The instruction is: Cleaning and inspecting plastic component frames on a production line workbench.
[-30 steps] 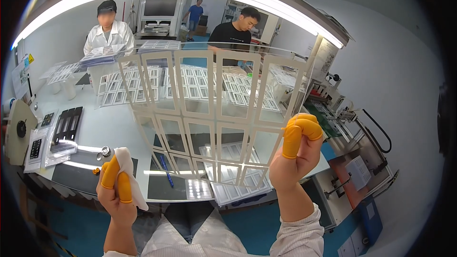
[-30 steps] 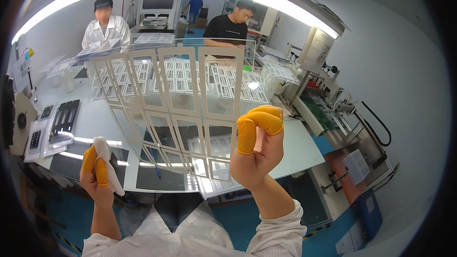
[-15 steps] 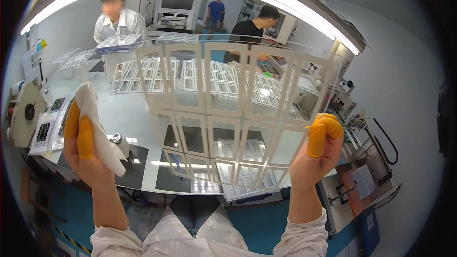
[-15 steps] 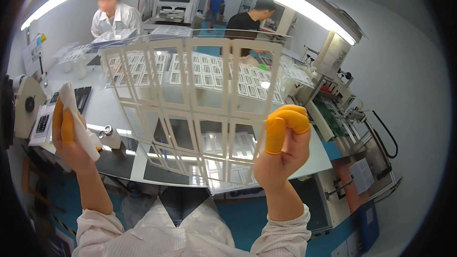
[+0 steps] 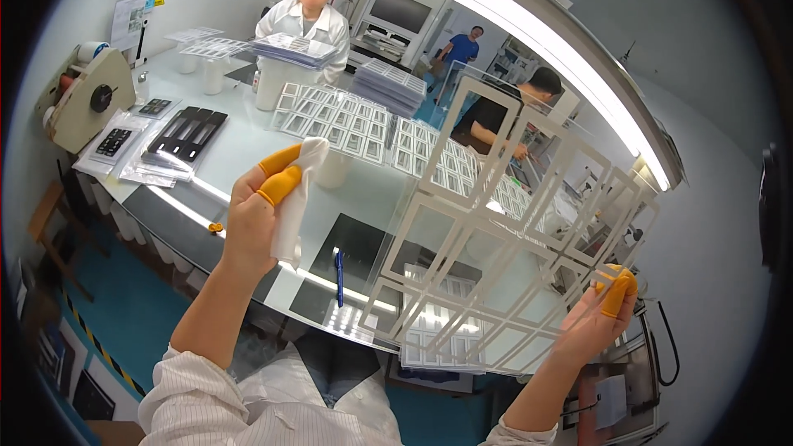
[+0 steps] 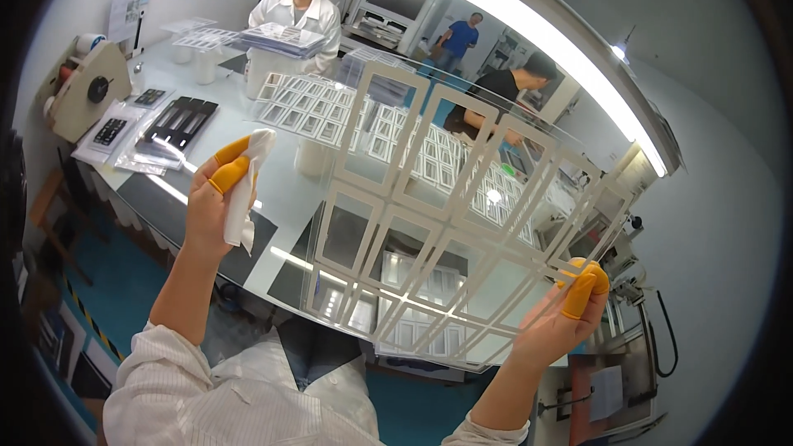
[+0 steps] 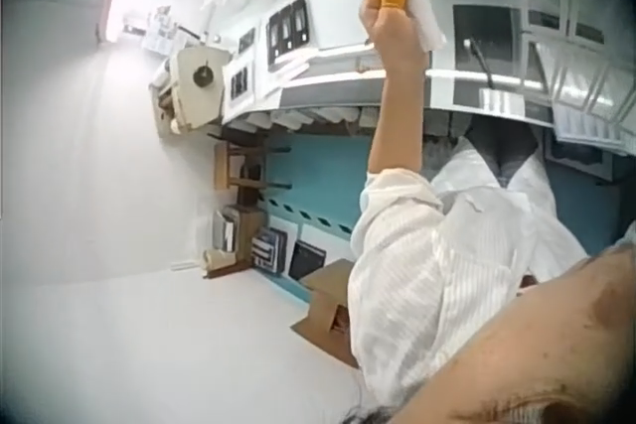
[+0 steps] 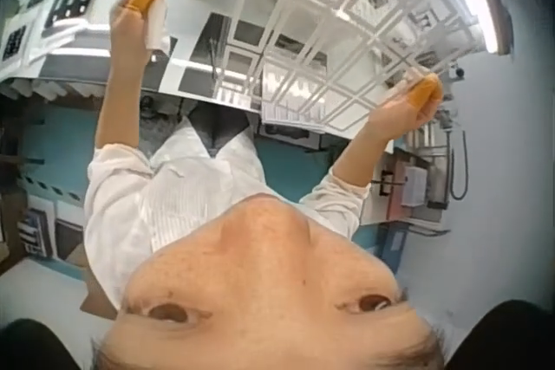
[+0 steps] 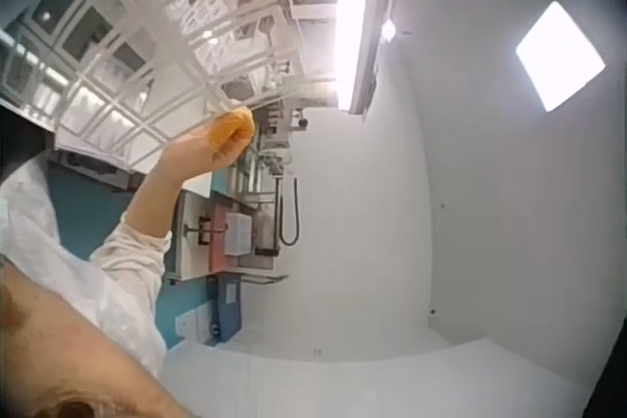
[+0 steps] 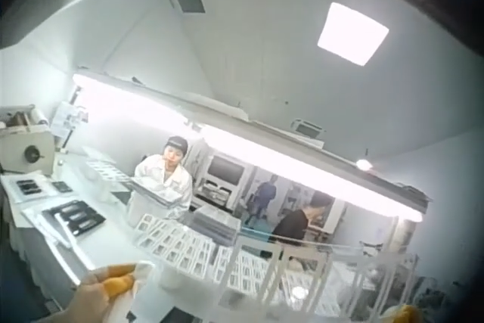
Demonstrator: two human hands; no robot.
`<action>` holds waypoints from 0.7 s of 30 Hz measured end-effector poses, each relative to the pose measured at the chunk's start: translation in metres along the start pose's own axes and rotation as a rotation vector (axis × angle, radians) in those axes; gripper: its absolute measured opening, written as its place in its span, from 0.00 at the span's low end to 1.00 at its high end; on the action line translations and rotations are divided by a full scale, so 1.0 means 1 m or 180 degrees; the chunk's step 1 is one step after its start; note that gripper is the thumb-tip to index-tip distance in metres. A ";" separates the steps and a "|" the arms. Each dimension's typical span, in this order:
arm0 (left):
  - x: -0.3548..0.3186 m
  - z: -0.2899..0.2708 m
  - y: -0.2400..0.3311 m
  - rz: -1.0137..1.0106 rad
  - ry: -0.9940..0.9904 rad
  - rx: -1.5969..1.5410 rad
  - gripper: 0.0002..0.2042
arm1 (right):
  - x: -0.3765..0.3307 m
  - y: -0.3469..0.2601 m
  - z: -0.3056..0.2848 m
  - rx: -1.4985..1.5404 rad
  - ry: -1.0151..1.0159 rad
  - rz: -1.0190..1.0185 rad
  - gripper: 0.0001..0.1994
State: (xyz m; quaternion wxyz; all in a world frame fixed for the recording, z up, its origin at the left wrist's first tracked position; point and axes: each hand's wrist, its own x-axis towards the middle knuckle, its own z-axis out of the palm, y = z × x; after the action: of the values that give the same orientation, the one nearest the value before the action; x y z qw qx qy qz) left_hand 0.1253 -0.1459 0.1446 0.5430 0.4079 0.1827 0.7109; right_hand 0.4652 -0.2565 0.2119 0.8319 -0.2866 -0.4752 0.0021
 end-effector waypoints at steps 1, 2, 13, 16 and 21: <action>-0.001 -0.002 -0.001 -0.0058 -0.0165 0.0025 0.16 | 0.000 0.002 -0.001 -0.0003 -0.0025 0.0006 0.08; -0.002 0.000 -0.002 -0.0025 -0.0071 0.0042 0.16 | 0.002 0.003 -0.005 -0.0020 -0.0156 0.0032 0.08; 0.026 0.028 -0.019 -0.0961 -0.1180 -0.0580 0.17 | -0.003 -0.002 0.005 0.0268 -0.0579 0.0133 0.10; 0.049 0.049 -0.033 -0.1404 -0.1986 -0.0950 0.18 | -0.009 0.003 0.017 0.0400 -0.0795 0.0205 0.10; 0.045 0.115 -0.027 -0.1600 -0.2291 -0.1106 0.18 | -0.017 -0.006 0.032 0.0484 -0.1183 0.0245 0.09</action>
State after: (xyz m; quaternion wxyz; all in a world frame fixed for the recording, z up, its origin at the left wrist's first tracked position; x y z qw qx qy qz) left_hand 0.2288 -0.1163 0.2117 0.7873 0.4746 -0.0457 0.3909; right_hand 0.4290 -0.2510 0.2139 0.7485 -0.2356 -0.6076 0.1226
